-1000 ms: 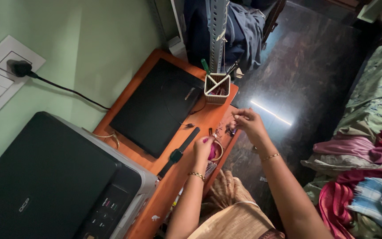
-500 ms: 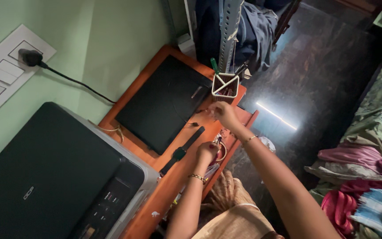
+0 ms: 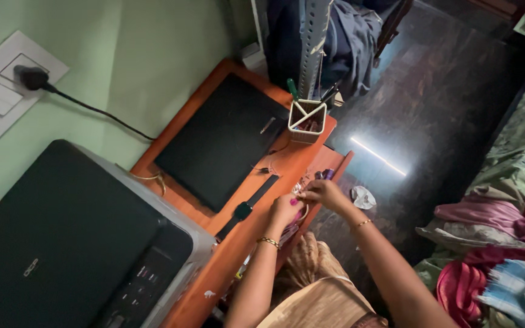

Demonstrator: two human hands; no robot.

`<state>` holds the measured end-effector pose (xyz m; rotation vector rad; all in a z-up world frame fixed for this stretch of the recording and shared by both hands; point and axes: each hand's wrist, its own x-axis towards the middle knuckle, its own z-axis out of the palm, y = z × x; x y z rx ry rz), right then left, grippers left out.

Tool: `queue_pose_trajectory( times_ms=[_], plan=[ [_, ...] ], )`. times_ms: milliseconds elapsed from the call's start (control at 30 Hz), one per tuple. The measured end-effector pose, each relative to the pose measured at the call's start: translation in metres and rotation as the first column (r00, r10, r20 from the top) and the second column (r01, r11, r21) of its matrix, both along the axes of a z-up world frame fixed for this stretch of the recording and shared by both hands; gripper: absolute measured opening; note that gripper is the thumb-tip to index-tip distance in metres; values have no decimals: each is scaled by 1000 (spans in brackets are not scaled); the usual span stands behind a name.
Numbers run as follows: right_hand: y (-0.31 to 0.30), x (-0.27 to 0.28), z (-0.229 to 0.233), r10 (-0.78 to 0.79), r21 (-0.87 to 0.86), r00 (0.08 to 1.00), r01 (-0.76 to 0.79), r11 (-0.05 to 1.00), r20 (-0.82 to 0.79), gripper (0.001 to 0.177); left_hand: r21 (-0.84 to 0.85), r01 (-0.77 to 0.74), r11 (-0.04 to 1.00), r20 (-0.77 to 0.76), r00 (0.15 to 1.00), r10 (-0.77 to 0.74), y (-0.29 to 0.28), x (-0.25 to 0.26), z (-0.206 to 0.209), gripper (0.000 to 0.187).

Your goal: The person organizes small items on a wooden desk next to a printer. They handle a pen, tape roll, stapler, and a small packet, moving them around and placing them into a pen holder. The person also wipes the desk surface with a cloth.

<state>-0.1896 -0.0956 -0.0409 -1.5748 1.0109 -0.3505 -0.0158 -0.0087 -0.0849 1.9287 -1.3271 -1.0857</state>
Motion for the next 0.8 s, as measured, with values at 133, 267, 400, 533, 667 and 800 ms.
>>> queue_pose_trajectory(
  times_ms=[133,267,400,533,667,800],
  plan=[
    [-1,-17,-19,-137,87,988,131,988,68,22,-124,-55,991,-137,990,38,-2,-13,-9,28],
    [-3,-32,-24,-195,166,976,178,970,93,17,-116,4,993,-317,948,-40,-4,-19,-11,25],
    [-3,-39,-42,-330,370,924,243,897,194,19,-162,38,986,-232,970,-76,-6,-26,4,25],
    [-6,-42,-46,-387,457,886,243,856,254,23,-26,43,999,-223,974,-48,-12,-30,35,27],
    [-38,-42,-53,-320,170,939,297,939,124,18,-91,-35,995,47,998,40,-8,-23,53,28],
    [-83,-33,-87,-309,-370,951,277,887,-27,14,-397,28,917,544,812,211,-4,0,49,27]
  ],
)
